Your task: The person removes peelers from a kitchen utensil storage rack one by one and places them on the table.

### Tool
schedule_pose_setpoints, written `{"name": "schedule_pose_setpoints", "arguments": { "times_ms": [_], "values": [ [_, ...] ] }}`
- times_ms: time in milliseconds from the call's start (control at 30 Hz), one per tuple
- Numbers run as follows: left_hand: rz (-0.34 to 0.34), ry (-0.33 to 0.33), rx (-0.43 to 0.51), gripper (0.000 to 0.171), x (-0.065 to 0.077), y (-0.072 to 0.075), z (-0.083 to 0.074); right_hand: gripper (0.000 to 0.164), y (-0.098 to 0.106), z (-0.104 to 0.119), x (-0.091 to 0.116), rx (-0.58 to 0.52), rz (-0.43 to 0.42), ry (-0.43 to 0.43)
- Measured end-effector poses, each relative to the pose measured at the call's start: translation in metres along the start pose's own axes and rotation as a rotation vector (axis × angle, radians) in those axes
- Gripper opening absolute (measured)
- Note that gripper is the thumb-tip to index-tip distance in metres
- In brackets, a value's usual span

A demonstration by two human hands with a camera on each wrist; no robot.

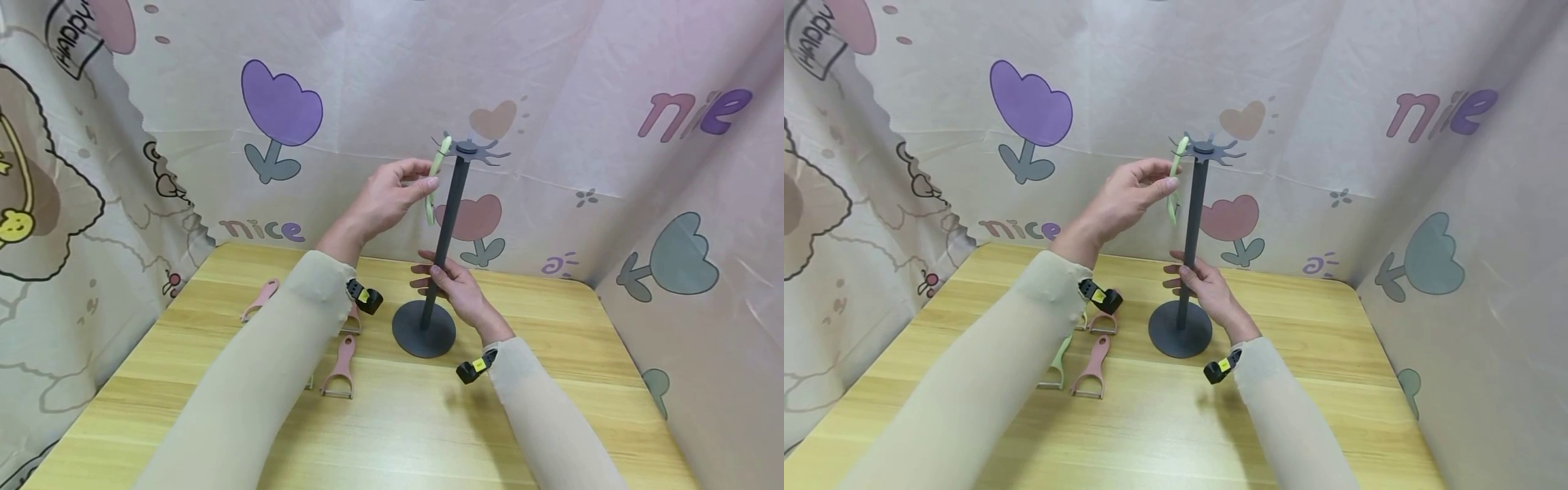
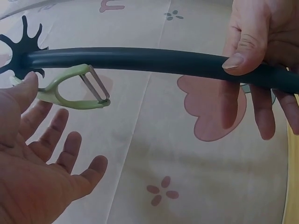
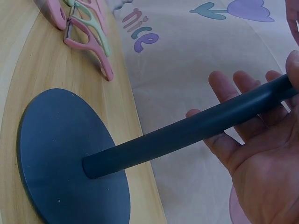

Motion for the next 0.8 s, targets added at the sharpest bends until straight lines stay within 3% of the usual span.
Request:
{"name": "schedule_pose_setpoints", "arguments": {
  "times_ms": [200,500,800],
  "values": [
    [-0.018,-0.006,0.029,0.032,-0.002,0.003,0.0,0.044,0.0,0.001,0.001,-0.009,-0.005,-0.002],
    [-0.041,-0.026,0.146,0.033,-0.002,0.01,-0.007,0.044,-0.002,0.003,0.001,-0.014,0.002,0.012],
    [-0.087,-0.005,0.207,0.032,0.005,0.025,0.002,0.043,-0.001,0.002,0.001,0.016,0.005,0.016]
  ]
}}
Point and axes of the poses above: each hand's wrist, its own x-axis away from the middle knuckle, its own y-axis out of the back of the hand, z = x × y, the point moved 10 cm from there along -x, towards the middle knuckle, and after that the axes turned 5 degrees about -z, right-handed, at the moved point
